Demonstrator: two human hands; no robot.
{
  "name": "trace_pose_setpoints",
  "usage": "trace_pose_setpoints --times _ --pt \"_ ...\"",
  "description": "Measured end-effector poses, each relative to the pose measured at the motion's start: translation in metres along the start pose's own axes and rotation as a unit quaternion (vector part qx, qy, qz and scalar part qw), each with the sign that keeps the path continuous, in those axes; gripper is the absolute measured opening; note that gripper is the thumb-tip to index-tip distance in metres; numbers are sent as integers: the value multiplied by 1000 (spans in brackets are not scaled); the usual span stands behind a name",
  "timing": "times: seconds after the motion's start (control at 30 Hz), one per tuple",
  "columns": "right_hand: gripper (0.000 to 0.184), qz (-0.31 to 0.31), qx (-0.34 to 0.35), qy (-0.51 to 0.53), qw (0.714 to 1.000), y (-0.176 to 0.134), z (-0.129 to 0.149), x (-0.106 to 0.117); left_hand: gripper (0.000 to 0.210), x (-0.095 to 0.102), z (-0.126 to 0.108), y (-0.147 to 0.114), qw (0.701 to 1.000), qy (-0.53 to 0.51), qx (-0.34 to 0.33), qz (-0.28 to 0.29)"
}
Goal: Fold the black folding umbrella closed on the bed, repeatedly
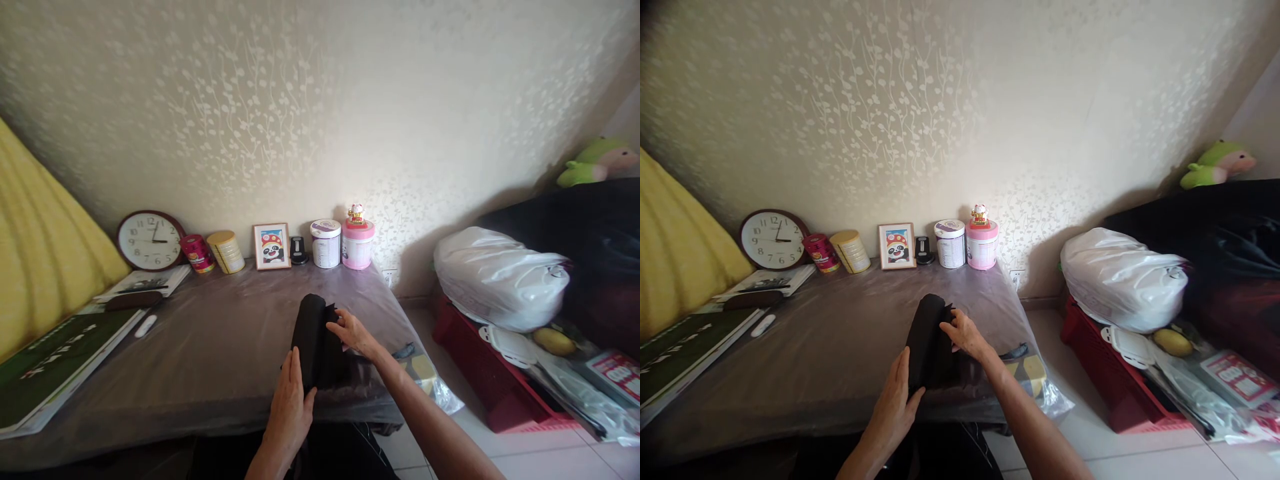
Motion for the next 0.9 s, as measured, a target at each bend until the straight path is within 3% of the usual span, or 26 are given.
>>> trace_pose_setpoints --times 0.17,0.4,0.67,0.9 --pt "38 33 -12 67 997 1 17 -11 71 4 -2 0 1000 2 13 22" --pt "38 5 -7 92 996 14 25 -29 69 5 -4 0 1000 13 20 18" --pt "36 -17 18 -3 1000 23 29 -56 67 5 -1 2 1000 2 27 16" --pt "40 -13 20 -105 994 26 33 -63 69 6 1 1 999 28 29 3"
Point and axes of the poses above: each hand's wrist, its own y-axis towards the middle knuckle, its own x-axis out of the back of the hand, z = x × y, the point moved 1 cm from there along y, towards the middle knuckle, and after that the axes turned 9 degrees about z, right-handed, at the moved point
